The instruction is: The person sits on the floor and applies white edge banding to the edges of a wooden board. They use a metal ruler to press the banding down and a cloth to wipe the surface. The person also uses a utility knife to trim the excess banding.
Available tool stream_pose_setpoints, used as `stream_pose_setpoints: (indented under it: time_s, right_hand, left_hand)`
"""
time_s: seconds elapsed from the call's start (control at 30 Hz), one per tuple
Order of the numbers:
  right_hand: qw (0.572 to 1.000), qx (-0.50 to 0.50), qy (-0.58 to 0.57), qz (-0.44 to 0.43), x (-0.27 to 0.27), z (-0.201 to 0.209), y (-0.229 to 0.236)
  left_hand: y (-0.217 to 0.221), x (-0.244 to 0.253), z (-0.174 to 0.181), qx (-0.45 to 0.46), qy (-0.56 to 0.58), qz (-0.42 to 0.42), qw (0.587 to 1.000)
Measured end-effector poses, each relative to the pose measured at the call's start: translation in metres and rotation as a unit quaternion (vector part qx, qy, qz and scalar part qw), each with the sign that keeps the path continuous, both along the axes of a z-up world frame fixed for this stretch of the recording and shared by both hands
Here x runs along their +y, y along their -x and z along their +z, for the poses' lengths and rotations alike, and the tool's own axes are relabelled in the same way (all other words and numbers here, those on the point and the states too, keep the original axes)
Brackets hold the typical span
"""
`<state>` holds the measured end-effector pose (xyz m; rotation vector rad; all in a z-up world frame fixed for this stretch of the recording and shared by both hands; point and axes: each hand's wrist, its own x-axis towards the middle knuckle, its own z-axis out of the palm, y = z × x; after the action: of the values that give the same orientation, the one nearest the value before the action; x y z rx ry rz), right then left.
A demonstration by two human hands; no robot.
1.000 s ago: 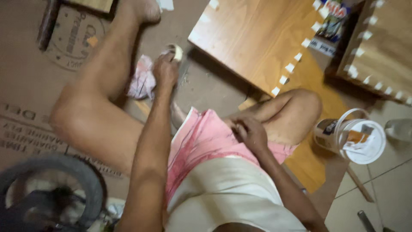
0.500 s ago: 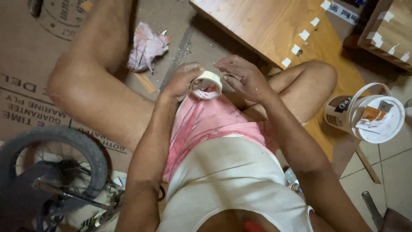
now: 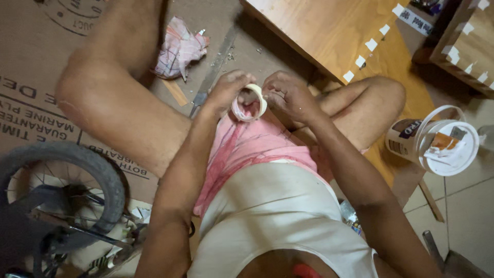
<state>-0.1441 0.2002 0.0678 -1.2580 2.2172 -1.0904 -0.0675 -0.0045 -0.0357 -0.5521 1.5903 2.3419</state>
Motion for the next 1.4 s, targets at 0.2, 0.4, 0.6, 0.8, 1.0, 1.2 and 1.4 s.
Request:
stream_pose_setpoints:
  time_s: [0.2, 0.4, 0.6, 0.8, 1.0, 1.2, 1.4]
  right_hand:
    - [0.990, 0.015, -0.065, -0.121, -0.018, -0.016, 0.006]
    - [0.979, 0.046, -0.115, -0.163, -0.051, -0.030, 0.029]
    - [0.959, 0.219, -0.125, -0.128, -0.091, -0.045, 0.084]
    - [0.947, 0.254, -0.123, -0.155, -0.122, -0.057, 0.150]
    - [0.950, 0.195, -0.128, -0.206, -0.131, -0.075, 0.165]
    - [0.949, 0.114, -0.090, -0.279, -0.137, -0.063, 0.162]
    - [0.952, 0.073, -0.112, -0.275, -0.138, -0.054, 0.167]
  left_hand:
    - [-0.011, 0.004, 0.032, 0.288, 0.362, 0.079, 0.883]
    - [0.006, 0.015, 0.016, 0.090, 0.303, 0.077, 0.946]
    - [0.062, -0.010, -0.020, 0.100, 0.418, 0.157, 0.889]
    - [0.145, -0.030, -0.044, 0.045, 0.286, 0.180, 0.940]
    - [0.159, -0.035, -0.060, 0.015, 0.254, 0.154, 0.955]
    - [0.154, -0.038, -0.061, 0.027, 0.108, 0.161, 0.981]
    - [0.159, -0.031, -0.085, 0.067, 0.142, 0.169, 0.973]
